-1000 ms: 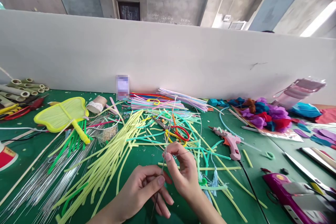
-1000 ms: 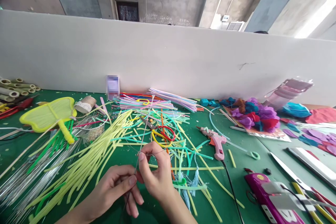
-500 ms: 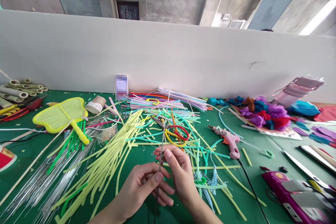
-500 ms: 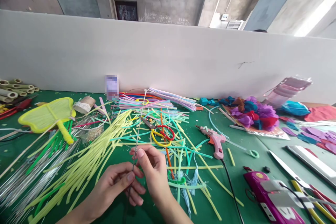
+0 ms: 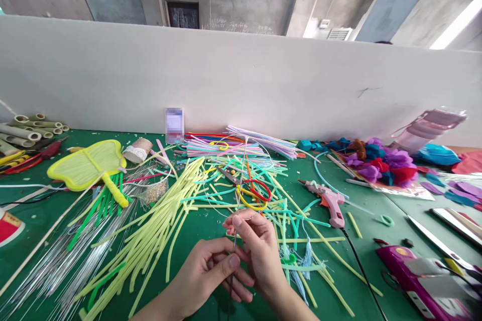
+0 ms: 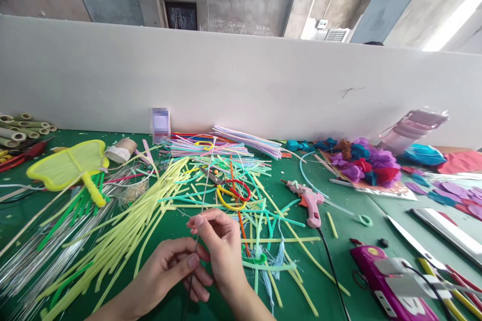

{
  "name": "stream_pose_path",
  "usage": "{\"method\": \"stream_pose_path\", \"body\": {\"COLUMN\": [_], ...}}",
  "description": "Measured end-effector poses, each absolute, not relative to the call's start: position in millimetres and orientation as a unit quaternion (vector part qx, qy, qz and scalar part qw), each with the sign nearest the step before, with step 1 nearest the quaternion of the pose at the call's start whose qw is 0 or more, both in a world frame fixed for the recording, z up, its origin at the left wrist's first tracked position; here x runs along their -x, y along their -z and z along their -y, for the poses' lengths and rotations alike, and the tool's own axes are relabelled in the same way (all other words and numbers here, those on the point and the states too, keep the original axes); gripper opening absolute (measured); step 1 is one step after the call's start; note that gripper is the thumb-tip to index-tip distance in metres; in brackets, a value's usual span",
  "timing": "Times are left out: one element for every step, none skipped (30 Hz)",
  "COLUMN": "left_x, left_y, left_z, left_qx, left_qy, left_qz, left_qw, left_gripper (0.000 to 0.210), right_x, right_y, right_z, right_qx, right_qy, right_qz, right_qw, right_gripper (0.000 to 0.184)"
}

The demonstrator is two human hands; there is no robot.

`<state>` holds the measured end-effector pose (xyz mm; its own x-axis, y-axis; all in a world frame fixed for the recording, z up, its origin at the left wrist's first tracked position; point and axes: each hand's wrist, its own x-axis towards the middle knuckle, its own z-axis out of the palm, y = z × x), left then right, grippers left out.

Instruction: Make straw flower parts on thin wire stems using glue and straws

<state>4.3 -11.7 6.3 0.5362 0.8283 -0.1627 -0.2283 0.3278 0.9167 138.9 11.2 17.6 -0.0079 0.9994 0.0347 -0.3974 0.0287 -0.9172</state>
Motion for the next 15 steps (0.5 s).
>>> {"method": "stream_pose_path", "body": {"left_x": [-3.9,-3.3,-2.5,-1.6,-0.7,0.2,0.9,1.4,1.7,1.9,1.8,1.7,1.5,1.2,0.9], "left_y": [-7.3,-8.4,-9.5,-10.6,-11.4,-11.9,-12.2,-12.3,-12.2,-12.0,-11.8,-11.6,-11.4,-11.2,-11.1], "left_z": [11.6,11.3,10.7,10.0,9.3,8.5,7.8,7.3,6.9,6.6,6.4,6.4,6.4,6.5,6.6], "left_qx": [-0.457,-0.454,-0.45,-0.444,-0.438,-0.432,-0.426,-0.422,-0.418,-0.415,-0.413,-0.411,-0.41,-0.409,-0.41], "left_qy": [-0.355,-0.358,-0.363,-0.37,-0.377,-0.383,-0.388,-0.391,-0.394,-0.395,-0.397,-0.398,-0.399,-0.398,-0.397], "left_qz": [-0.327,-0.327,-0.327,-0.328,-0.33,-0.331,-0.331,-0.331,-0.332,-0.331,-0.33,-0.328,-0.327,-0.325,-0.325], "left_qw": [0.747,0.747,0.747,0.747,0.746,0.747,0.747,0.748,0.749,0.749,0.751,0.752,0.752,0.754,0.754], "left_gripper": [0.046,0.045,0.044,0.042,0.04,0.039,0.038,0.037,0.036,0.036,0.036,0.036,0.035,0.035,0.035], "right_x": [-138.7,-138.5,-138.3,-138.1,-138.0,-137.9,-137.8,-137.7,-137.5,-137.3,-137.0,-136.6,-136.3,-135.9,-135.7], "right_y": [-17.3,-17.0,-16.9,-16.9,-17.1,-17.3,-17.5,-17.6,-17.5,-17.2,-16.7,-15.9,-15.0,-14.1,-13.2], "right_z": [-11.8,-12.4,-12.7,-12.9,-12.7,-12.4,-11.8,-11.3,-10.8,-10.5,-10.4,-10.6,-11.1,-11.8,-12.6], "right_qx": [0.377,0.376,0.371,0.366,0.362,0.359,0.359,0.36,0.361,0.362,0.364,0.366,0.368,0.371,0.372], "right_qy": [-0.588,-0.593,-0.6,-0.607,-0.613,-0.618,-0.62,-0.621,-0.619,-0.617,-0.612,-0.607,-0.603,-0.602,-0.604], "right_qz": [0.399,0.4,0.402,0.405,0.41,0.415,0.42,0.423,0.425,0.426,0.426,0.424,0.42,0.414,0.405], "right_qw": [0.594,0.589,0.583,0.577,0.571,0.563,0.557,0.553,0.552,0.554,0.558,0.565,0.57,0.574,0.577], "right_gripper": [0.024,0.024,0.024,0.025,0.028,0.03,0.033,0.035,0.036,0.037,0.036,0.035,0.033,0.031,0.028]}}
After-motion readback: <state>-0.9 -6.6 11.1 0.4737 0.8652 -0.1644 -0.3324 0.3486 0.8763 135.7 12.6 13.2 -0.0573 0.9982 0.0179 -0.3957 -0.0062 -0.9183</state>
